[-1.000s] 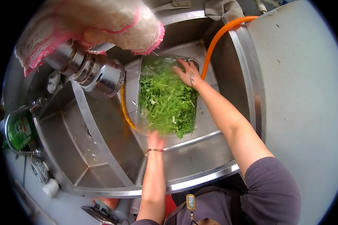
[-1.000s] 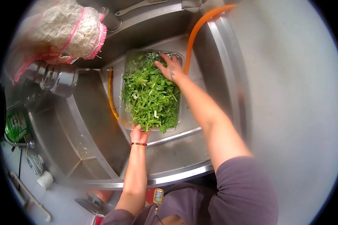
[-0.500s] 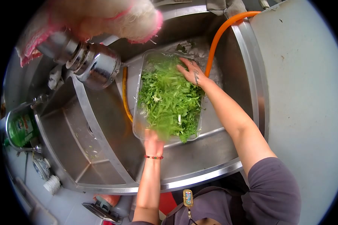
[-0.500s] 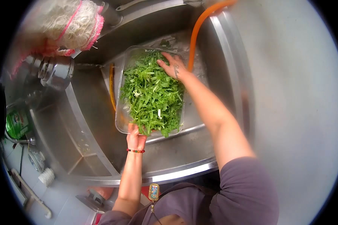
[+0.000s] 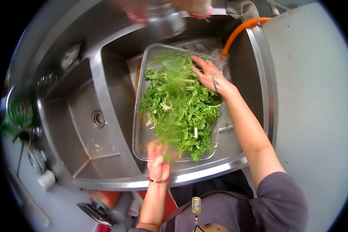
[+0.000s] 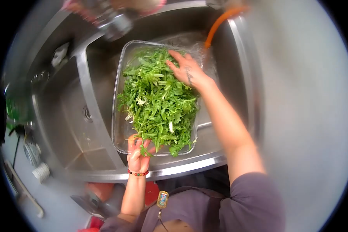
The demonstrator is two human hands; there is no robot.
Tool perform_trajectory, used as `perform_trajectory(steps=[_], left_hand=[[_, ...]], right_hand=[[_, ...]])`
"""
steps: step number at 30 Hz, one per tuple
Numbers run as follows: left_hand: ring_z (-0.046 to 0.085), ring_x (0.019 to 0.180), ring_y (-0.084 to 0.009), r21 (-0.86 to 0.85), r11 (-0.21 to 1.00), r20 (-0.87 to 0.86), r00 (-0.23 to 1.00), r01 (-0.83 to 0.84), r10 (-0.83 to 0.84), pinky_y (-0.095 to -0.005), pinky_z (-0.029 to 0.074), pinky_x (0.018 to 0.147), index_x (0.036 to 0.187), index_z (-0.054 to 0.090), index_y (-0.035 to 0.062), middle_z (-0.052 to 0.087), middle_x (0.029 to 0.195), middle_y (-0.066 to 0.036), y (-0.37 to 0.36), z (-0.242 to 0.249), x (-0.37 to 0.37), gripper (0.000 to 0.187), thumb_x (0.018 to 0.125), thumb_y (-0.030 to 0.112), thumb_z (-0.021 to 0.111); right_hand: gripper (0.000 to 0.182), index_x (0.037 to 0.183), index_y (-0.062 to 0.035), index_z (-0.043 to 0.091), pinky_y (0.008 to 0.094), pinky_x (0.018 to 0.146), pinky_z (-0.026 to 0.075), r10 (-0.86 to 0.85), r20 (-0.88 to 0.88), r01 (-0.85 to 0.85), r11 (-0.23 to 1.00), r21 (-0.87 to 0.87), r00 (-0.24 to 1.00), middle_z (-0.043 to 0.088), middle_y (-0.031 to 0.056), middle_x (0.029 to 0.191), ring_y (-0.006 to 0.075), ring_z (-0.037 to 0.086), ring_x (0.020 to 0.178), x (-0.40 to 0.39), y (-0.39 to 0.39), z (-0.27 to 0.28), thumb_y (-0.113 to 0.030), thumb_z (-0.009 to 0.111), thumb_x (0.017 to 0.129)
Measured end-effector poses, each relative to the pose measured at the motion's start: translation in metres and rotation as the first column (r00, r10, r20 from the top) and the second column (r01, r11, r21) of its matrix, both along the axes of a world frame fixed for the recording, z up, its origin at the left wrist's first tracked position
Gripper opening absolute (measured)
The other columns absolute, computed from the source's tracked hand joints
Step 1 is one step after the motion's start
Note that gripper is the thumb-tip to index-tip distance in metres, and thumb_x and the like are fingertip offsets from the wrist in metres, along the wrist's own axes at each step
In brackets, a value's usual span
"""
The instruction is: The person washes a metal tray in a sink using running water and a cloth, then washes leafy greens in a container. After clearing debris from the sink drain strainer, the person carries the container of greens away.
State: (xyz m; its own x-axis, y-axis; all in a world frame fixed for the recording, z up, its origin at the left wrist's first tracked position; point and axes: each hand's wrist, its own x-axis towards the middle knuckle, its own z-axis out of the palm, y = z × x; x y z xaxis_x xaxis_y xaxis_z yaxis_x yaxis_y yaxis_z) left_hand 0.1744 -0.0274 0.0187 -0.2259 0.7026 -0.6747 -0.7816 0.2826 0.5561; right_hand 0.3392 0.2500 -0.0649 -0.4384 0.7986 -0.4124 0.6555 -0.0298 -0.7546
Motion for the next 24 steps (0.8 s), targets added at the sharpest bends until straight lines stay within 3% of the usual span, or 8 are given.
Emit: perform_trajectory(steps=[3,9,12,13,18,19,20,24], left_hand=[[0.042,0.118,-0.0302,0.016,1.0,0.028,1.0,0.005,-0.005,-0.0665,0.037,0.09,0.123,0.037,0.0132,0.042,0.129,-0.012,-0.005,-0.005,0.0,0.051,0.075,0.004,0.051],[0.049,0.102,-0.0258,0.024,1.0,0.035,0.999,-0.016,0.015,-0.0591,0.044,0.087,0.124,0.037,0.0128,0.047,0.115,-0.01,-0.01,-0.008,-0.002,0.052,0.076,0.008,0.057],[0.047,0.11,-0.0287,0.234,0.971,0.107,0.994,-0.036,0.011,-0.0548,0.045,0.084,0.124,0.038,0.0134,0.048,0.118,-0.01,-0.036,-0.027,-0.006,0.045,0.083,0.015,0.056],[0.046,0.113,-0.0303,0.171,0.98,0.029,0.995,-0.101,0.098,-0.0555,0.045,0.084,0.124,0.039,0.0135,0.047,0.122,-0.01,-0.041,-0.012,0.014,0.042,0.085,0.019,0.055],[0.041,0.12,-0.0335,0.023,1.0,-0.194,0.981,0.014,-0.01,-0.0584,0.042,0.084,0.123,0.04,0.0135,0.043,0.131,-0.011,-0.024,0.01,0.009,0.037,0.089,0.024,0.05],[0.052,0.1,-0.0214,-0.118,0.99,-0.255,0.966,-0.082,0.049,-0.0431,0.051,0.076,0.121,0.04,0.0131,0.052,0.106,-0.004,0.009,0.021,0.032,0.046,0.081,0.022,0.061],[0.053,0.101,-0.0236,-0.121,0.99,-0.25,0.968,-0.069,0.037,-0.0547,0.049,0.079,0.121,0.04,0.013,0.052,0.105,-0.005,-0.031,0.032,-0.015,0.044,0.083,0.023,0.059],[0.054,0.099,-0.0243,-0.197,0.976,-0.248,0.968,-0.089,0.038,-0.0615,0.047,0.078,0.12,0.041,0.0133,0.052,0.1,-0.004,-0.036,0.041,-0.02,0.037,0.085,0.019,0.052]], right_hand=[[0.055,0.137,-0.018,0.035,0.0437,0.104,0.03,0.025,-0.014,-0.024,0.996,0.082,1.0,0.041,0.0305,0.128,0.0421,0.034,0.125,-0.002,-0.001,-0.014,-0.047,0.042,0.09],[0.059,0.136,-0.0165,0.038,0.0428,0.104,0.03,0.019,-0.055,-0.016,0.999,0.048,0.998,0.042,0.028,0.129,0.0404,0.035,0.125,-0.003,-0.001,-0.015,-0.052,0.04,0.089],[0.064,0.135,-0.0162,0.039,0.0447,0.101,0.034,0.004,-0.166,-0.011,0.999,-0.04,0.986,0.045,0.0306,0.122,0.0405,0.041,0.12,-0.005,-0.003,-0.019,-0.057,0.04,0.086],[0.066,0.136,-0.0168,0.037,0.0462,0.101,0.034,0.111,-0.209,-0.146,0.976,-0.161,0.972,0.043,0.0303,0.124,0.041,0.041,0.12,-0.025,0.004,-0.03,-0.06,0.039,0.086],[0.072,0.14,-0.0222,0.03,0.0501,0.102,0.03,0.118,-0.262,-0.199,0.93,-0.308,0.958,0.033,0.0319,0.131,0.0451,0.035,0.123,-0.035,0.0,-0.054,-0.068,0.031,0.084],[0.074,0.14,-0.0211,0.029,0.0512,0.102,0.03,0.089,-0.296,-0.196,0.914,-0.355,0.951,0.031,0.0331,0.132,0.046,0.032,0.124,-0.025,0.006,-0.064,-0.069,0.029,0.084],[0.076,0.141,-0.0208,0.026,0.0542,0.102,0.029,0.088,-0.305,-0.196,0.918,-0.345,0.948,0.028,0.0331,0.134,0.0471,0.03,0.125,-0.075,-0.042,-0.061,-0.07,0.028,0.083],[0.082,0.143,-0.0227,0.017,0.0585,0.103,0.023,0.089,-0.351,-0.258,0.843,-0.472,0.932,0.018,0.0316,0.14,0.0497,0.021,0.128,-0.083,-0.065,-0.068,-0.074,0.025,0.08]])
